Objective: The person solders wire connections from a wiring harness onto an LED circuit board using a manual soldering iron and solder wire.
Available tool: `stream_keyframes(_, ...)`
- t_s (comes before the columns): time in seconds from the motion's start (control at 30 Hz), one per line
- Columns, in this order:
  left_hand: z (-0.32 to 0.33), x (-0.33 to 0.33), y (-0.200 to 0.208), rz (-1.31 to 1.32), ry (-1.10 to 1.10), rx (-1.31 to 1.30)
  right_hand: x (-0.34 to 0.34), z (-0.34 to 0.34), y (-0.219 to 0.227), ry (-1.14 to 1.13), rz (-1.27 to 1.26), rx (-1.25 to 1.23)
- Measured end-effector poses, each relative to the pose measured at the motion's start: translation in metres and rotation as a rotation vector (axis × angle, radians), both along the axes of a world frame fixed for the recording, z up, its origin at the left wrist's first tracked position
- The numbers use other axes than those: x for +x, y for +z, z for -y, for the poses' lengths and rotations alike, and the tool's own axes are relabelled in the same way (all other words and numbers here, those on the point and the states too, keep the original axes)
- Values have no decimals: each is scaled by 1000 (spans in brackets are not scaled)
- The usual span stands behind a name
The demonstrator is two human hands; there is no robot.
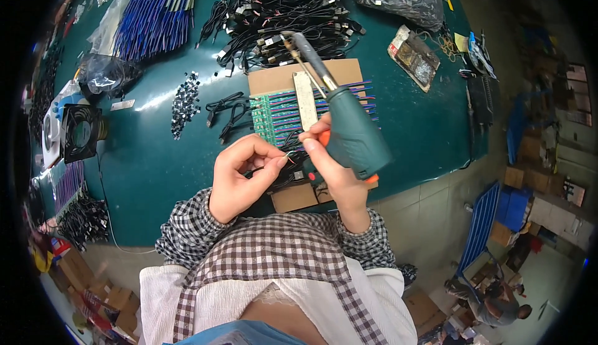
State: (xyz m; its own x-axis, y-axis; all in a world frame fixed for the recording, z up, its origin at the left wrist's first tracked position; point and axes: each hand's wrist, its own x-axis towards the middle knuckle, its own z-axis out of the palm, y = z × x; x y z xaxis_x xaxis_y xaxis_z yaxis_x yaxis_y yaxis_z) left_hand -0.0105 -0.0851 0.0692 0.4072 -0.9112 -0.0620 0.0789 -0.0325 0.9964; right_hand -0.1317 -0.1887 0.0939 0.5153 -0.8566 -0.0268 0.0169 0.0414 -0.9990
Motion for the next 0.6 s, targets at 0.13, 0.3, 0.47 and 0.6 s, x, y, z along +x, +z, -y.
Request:
stream_keyframes(0.13,0,4,-8,-104,90,60,-5,2,-2,-20,5,34)
stream_keyframes(0.3,-2,29,-12,-84,202,156,-24,-4,1,-36,1,176)
stream_keyframes(0.47,10,40,-30,67,263,262,-33,-5,1,-83,-24,219)
stream_keyframes(0.6,20,39,-35,288,280,285,-40,-6,-2,-31,-49,198)
